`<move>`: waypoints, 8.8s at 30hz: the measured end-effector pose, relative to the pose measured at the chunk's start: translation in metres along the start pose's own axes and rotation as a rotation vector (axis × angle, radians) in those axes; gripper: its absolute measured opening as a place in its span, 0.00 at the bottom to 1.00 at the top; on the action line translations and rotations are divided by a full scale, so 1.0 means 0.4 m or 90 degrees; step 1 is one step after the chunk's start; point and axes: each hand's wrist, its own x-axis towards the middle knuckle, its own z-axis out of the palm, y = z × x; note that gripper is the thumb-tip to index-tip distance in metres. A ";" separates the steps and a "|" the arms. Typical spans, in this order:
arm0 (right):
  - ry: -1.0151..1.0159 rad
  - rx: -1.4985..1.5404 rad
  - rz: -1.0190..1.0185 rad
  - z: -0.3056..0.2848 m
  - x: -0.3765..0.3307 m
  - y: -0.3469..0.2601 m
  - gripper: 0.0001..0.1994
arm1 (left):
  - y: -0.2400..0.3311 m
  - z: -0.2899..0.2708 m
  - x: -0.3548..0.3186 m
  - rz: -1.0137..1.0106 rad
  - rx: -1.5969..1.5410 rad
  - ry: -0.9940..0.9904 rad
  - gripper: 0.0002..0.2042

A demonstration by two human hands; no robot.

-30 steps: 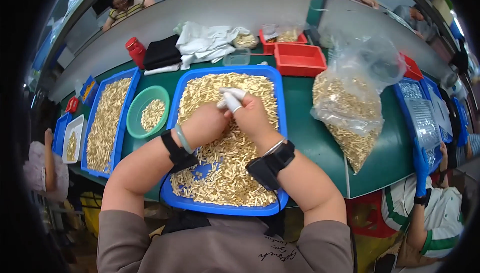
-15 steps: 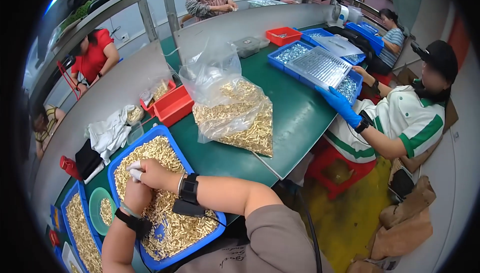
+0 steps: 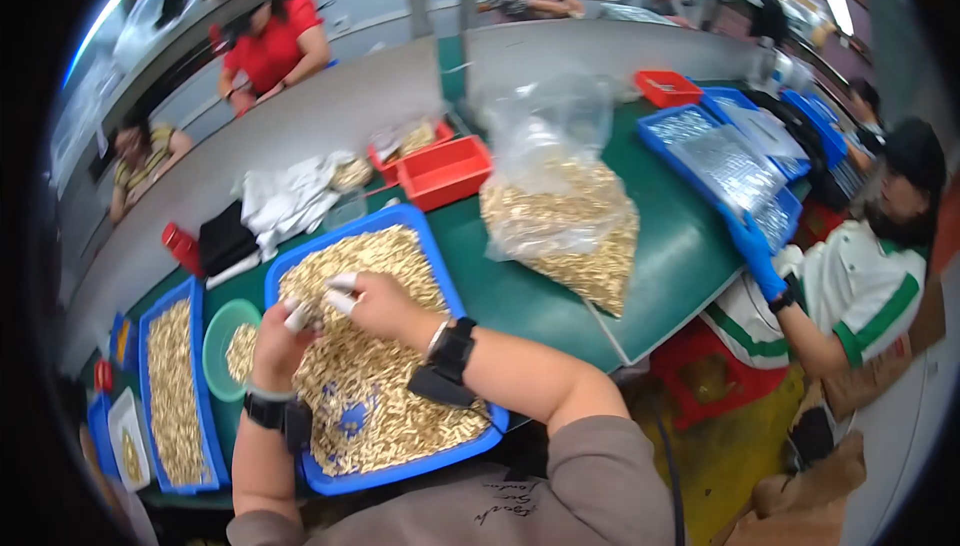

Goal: The person picks up small metal parts from a blue tray, inspects them while holding them together, and then places the gathered parts into a green bowl.

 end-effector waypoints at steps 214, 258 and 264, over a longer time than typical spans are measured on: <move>-0.170 -0.465 -0.479 0.018 -0.007 -0.081 0.20 | -0.056 -0.043 -0.035 -0.044 -0.046 -0.269 0.09; -0.041 0.105 0.089 0.011 -0.015 -0.043 0.11 | -0.049 -0.025 -0.031 0.090 0.212 -0.123 0.08; -0.043 0.107 0.067 0.006 -0.017 -0.045 0.11 | -0.052 -0.026 -0.029 0.126 0.190 -0.114 0.08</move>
